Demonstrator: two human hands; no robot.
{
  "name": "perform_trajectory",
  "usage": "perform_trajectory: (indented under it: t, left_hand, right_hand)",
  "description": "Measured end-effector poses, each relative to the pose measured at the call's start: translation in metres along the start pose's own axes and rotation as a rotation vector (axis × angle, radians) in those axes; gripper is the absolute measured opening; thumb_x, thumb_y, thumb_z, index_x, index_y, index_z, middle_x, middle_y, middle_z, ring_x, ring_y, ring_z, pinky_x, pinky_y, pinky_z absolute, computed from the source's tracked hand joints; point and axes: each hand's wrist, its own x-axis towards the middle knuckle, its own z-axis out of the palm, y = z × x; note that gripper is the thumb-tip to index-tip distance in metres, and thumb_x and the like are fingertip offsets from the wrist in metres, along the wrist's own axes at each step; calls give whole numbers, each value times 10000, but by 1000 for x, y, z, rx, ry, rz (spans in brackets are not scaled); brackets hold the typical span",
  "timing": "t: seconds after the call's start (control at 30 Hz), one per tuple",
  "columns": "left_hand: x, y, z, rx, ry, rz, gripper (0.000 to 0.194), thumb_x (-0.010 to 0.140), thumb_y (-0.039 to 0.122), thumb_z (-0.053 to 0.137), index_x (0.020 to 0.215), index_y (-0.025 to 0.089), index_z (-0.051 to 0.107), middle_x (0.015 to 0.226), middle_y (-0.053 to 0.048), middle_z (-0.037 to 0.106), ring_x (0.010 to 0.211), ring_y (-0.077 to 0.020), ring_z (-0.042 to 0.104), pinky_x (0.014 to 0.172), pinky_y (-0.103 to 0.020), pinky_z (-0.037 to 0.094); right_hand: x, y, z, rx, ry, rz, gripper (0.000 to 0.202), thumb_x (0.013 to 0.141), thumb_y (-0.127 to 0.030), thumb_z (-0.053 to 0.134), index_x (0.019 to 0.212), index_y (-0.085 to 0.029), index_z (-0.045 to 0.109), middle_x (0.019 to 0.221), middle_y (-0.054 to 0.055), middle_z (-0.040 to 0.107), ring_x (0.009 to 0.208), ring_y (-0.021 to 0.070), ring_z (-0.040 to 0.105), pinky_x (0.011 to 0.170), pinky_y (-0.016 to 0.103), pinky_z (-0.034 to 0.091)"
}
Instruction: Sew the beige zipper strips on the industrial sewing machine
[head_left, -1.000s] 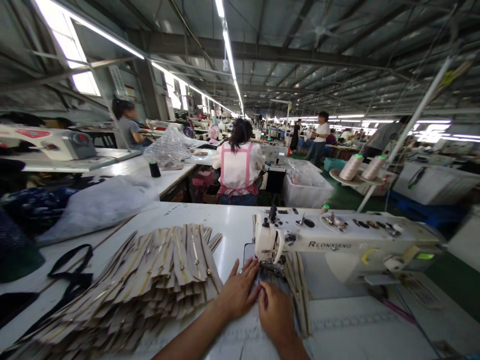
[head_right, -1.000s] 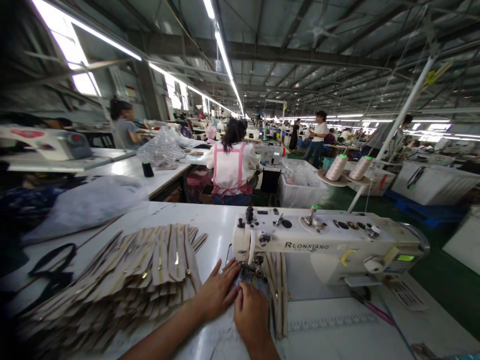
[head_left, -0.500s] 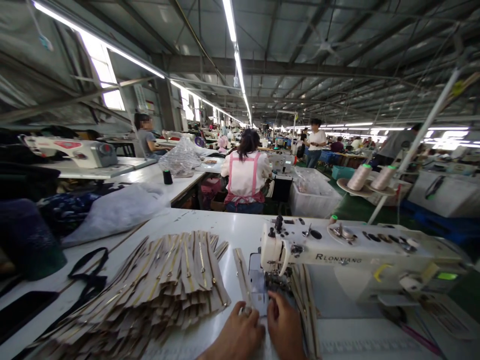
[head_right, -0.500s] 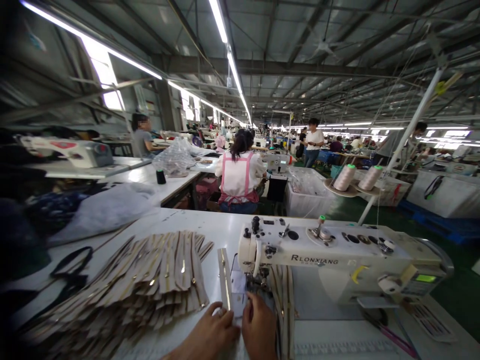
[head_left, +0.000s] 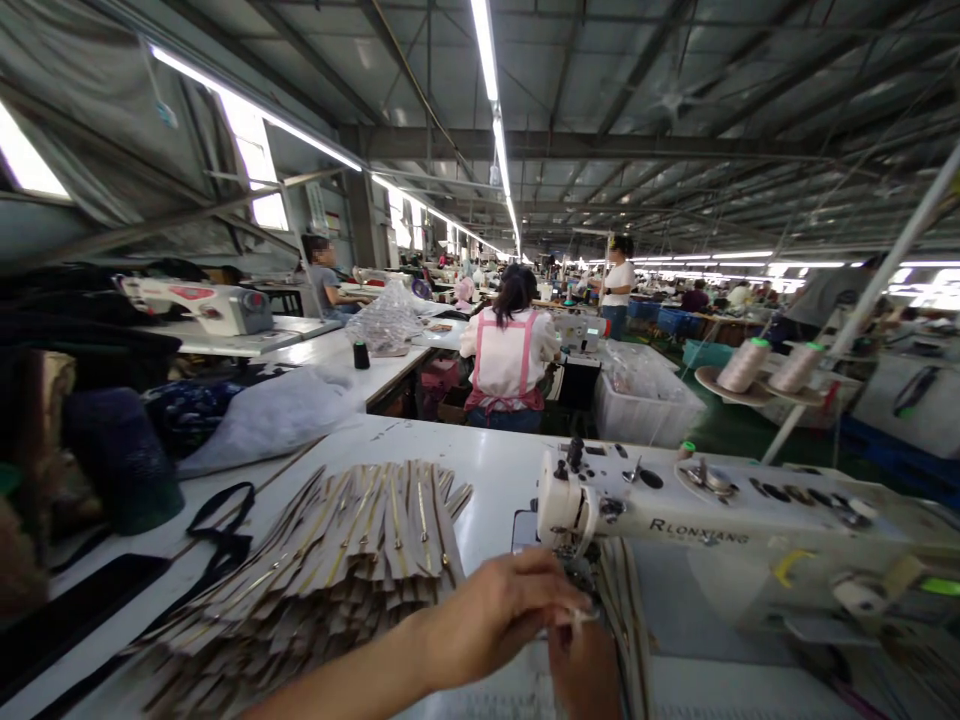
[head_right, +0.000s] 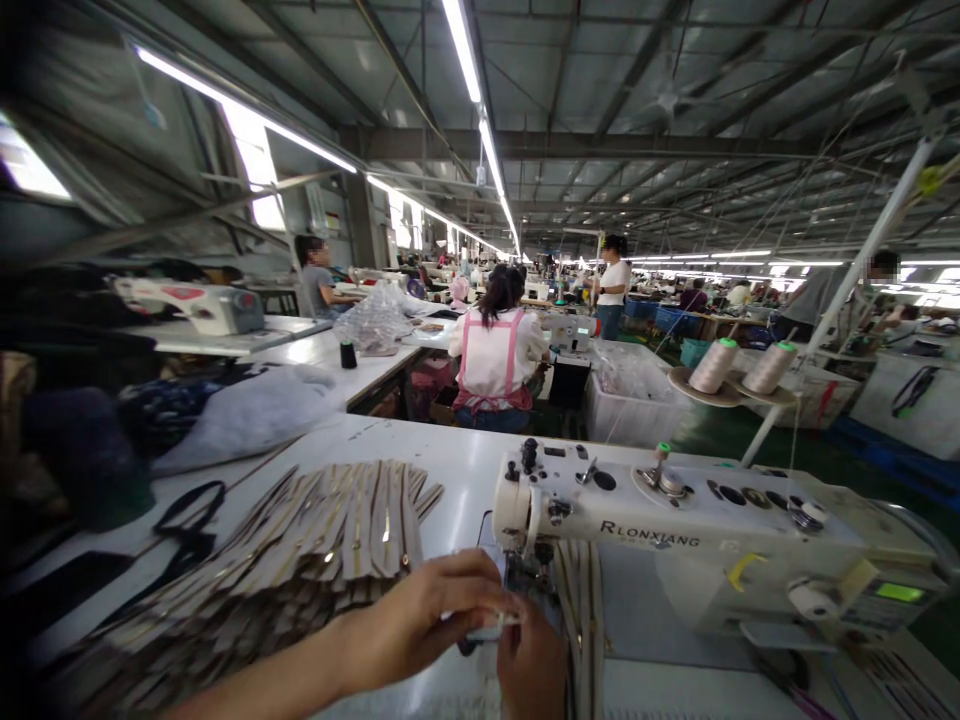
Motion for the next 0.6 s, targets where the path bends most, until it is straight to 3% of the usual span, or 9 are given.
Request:
perform_trajectory:
  t: [0.07, 0.13, 0.27, 0.33, 0.47, 0.6]
  left_hand:
    - [7, 15, -12, -170, 204, -70, 170, 959, 223, 503, 1022, 171, 653, 993, -85, 646, 930, -163, 616, 818, -248, 492]
    - [10, 11, -7, -314, 306, -228, 121, 917, 247, 568, 946, 153, 639, 907, -63, 644, 849, -159, 616, 741, -244, 499]
    - [-3, -44, 42, -508, 250, -552, 103, 817, 176, 603, 913, 140, 592, 720, 5, 595, 654, -137, 590, 590, -223, 464]
    - [-13, -77, 70, -433, 291, -636, 140, 784, 132, 584, 923, 145, 591, 653, 39, 549, 599, -125, 557, 558, -215, 430]
    - [-23, -118, 101, -312, 330, -694, 176, 778, 80, 533, 919, 159, 603, 611, 59, 486, 582, -113, 511, 541, -202, 376]
    - [-21, -124, 104, -231, 343, -629, 237, 813, 77, 505, 1026, 174, 549, 638, 62, 496, 599, -114, 504, 563, -205, 366]
  right_hand:
    - [2, -2, -4, 33, -36, 41, 337, 895, -283, 410, 995, -174, 713, 827, 85, 753, 709, 203, 718, 659, 263, 560]
    - [4, -4, -10, 113, -54, 40, 331, 901, -327, 436, 1024, -198, 715, 897, 68, 757, 764, 203, 720, 655, 251, 561]
    - [5, -3, -19, 281, -13, 64, 412, 942, -442, 399, 1030, -210, 728, 953, 76, 755, 864, 224, 712, 716, 270, 570]
    - [5, -3, -19, 328, -16, 88, 512, 971, -471, 313, 998, -185, 736, 894, 104, 754, 829, 223, 713, 724, 277, 569]
    - [3, 1, -10, 243, -67, 26, 452, 922, -537, 435, 870, -212, 745, 792, 84, 750, 697, 201, 709, 623, 243, 559]
    - [5, 12, 0, 141, -42, -29, 389, 908, -521, 481, 820, -243, 737, 783, 50, 749, 691, 181, 714, 618, 224, 557]
